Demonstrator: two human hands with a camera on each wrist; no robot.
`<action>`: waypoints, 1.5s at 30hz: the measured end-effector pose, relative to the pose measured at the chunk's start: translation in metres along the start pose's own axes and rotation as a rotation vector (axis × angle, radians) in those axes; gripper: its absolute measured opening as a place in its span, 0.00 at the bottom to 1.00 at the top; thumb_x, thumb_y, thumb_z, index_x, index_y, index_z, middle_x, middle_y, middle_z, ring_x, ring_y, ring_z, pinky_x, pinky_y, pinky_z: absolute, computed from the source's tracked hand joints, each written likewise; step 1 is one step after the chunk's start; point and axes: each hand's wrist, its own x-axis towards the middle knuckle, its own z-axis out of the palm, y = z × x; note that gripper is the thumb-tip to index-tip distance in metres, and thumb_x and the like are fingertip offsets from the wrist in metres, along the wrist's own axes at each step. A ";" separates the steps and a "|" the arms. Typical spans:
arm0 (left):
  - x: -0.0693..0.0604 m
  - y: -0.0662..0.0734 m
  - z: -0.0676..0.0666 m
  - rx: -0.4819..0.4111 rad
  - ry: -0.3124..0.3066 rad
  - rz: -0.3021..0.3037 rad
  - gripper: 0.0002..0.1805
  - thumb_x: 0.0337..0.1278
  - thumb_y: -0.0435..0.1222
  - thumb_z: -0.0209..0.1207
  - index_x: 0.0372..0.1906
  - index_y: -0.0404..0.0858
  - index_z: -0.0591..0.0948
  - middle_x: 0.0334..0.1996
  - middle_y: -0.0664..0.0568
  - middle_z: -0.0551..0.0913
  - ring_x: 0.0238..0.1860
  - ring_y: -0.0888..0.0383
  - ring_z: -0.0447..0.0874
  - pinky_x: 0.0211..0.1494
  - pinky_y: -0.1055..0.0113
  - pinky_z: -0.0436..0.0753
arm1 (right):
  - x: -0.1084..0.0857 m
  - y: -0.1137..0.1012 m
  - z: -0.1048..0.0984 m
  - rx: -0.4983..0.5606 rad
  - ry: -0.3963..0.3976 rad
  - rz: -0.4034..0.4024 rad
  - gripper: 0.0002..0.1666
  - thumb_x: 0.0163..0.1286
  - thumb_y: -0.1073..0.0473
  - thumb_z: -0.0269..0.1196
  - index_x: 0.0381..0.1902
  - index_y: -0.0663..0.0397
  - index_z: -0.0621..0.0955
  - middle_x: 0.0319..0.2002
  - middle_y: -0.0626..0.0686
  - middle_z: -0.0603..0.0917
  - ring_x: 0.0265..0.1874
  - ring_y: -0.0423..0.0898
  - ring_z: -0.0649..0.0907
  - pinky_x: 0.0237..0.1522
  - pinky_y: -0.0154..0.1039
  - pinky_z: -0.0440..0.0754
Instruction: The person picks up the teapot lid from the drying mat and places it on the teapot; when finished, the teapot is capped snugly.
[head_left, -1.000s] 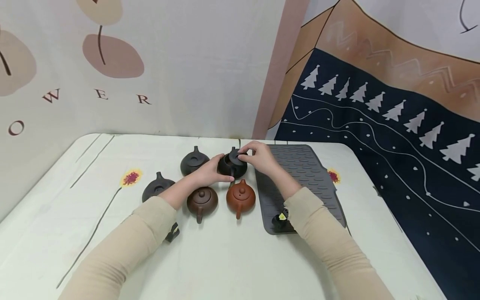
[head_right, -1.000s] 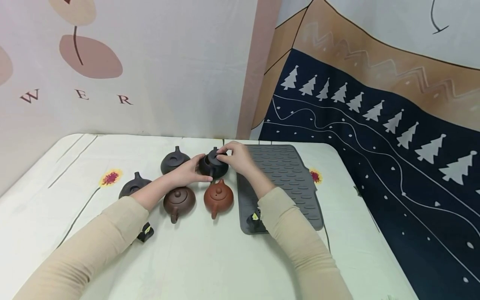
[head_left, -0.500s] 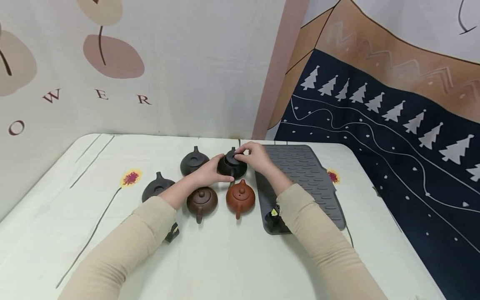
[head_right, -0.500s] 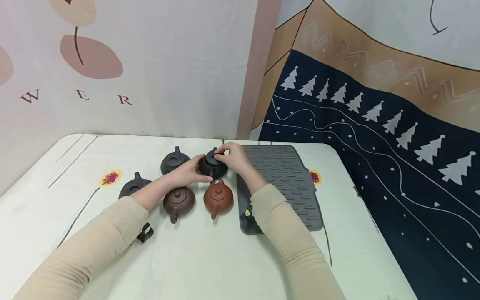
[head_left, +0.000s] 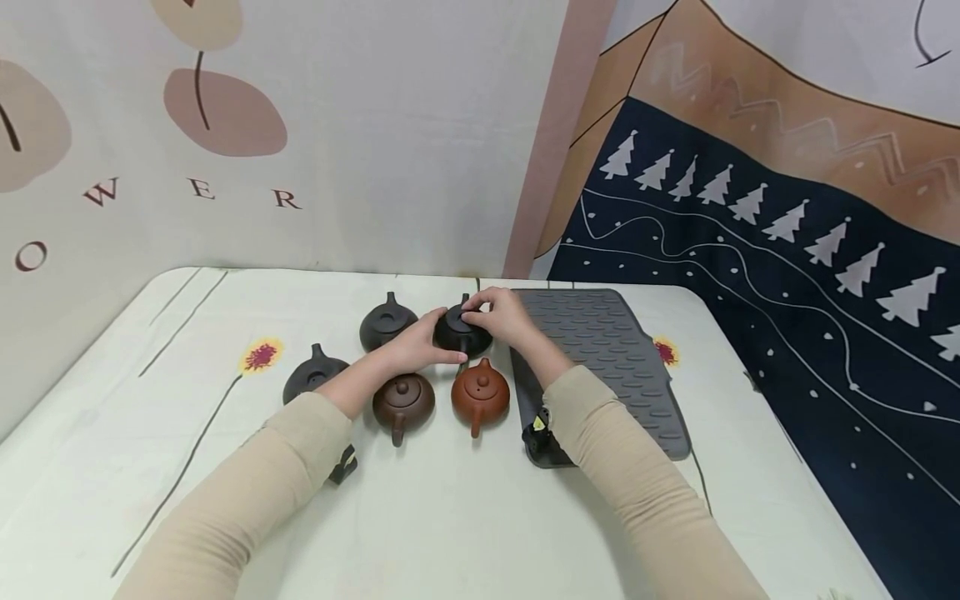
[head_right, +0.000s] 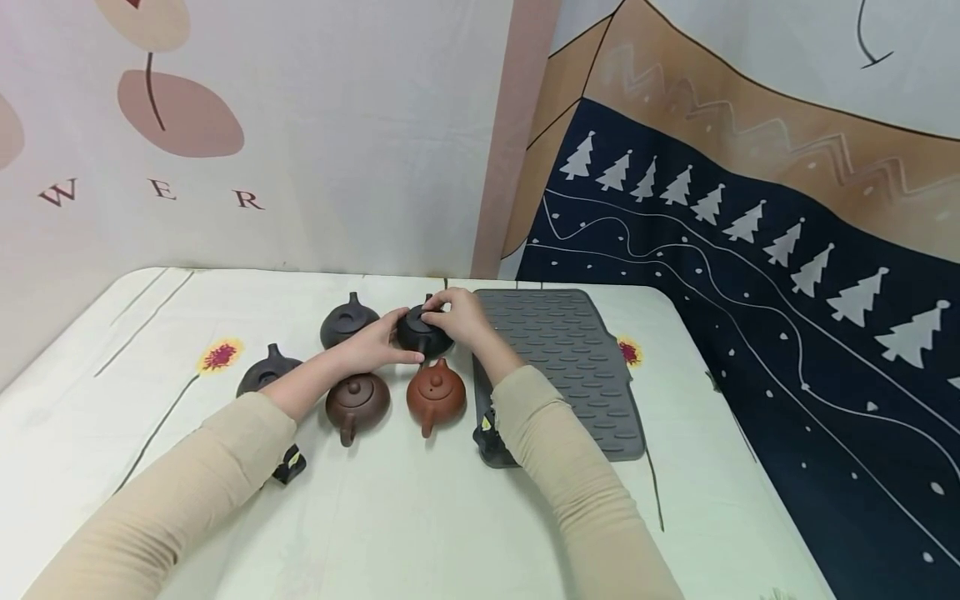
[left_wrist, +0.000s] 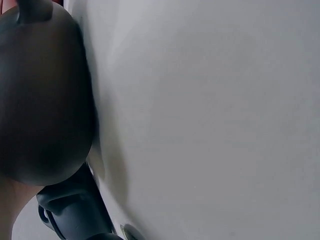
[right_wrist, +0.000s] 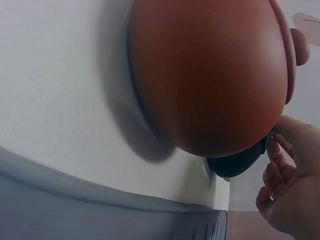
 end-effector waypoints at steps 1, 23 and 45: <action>0.000 0.000 0.000 0.002 0.001 -0.002 0.54 0.54 0.45 0.68 0.73 0.27 0.46 0.70 0.33 0.54 0.69 0.43 0.56 0.68 0.50 0.60 | 0.000 0.000 0.001 0.001 0.000 0.002 0.08 0.64 0.59 0.67 0.39 0.55 0.87 0.42 0.51 0.82 0.36 0.47 0.74 0.38 0.39 0.73; -0.009 0.009 -0.009 0.038 0.004 -0.019 0.54 0.55 0.47 0.66 0.75 0.34 0.44 0.73 0.36 0.48 0.72 0.43 0.48 0.69 0.47 0.56 | -0.019 0.005 -0.023 0.043 0.067 -0.113 0.10 0.65 0.60 0.65 0.41 0.59 0.86 0.42 0.53 0.82 0.28 0.47 0.73 0.28 0.37 0.71; -0.070 0.011 -0.057 0.168 0.081 0.098 0.43 0.60 0.46 0.62 0.74 0.37 0.55 0.68 0.41 0.64 0.69 0.45 0.59 0.66 0.46 0.63 | -0.093 0.043 -0.100 -0.093 0.149 -0.188 0.10 0.67 0.57 0.64 0.42 0.55 0.85 0.46 0.50 0.80 0.41 0.50 0.76 0.38 0.44 0.73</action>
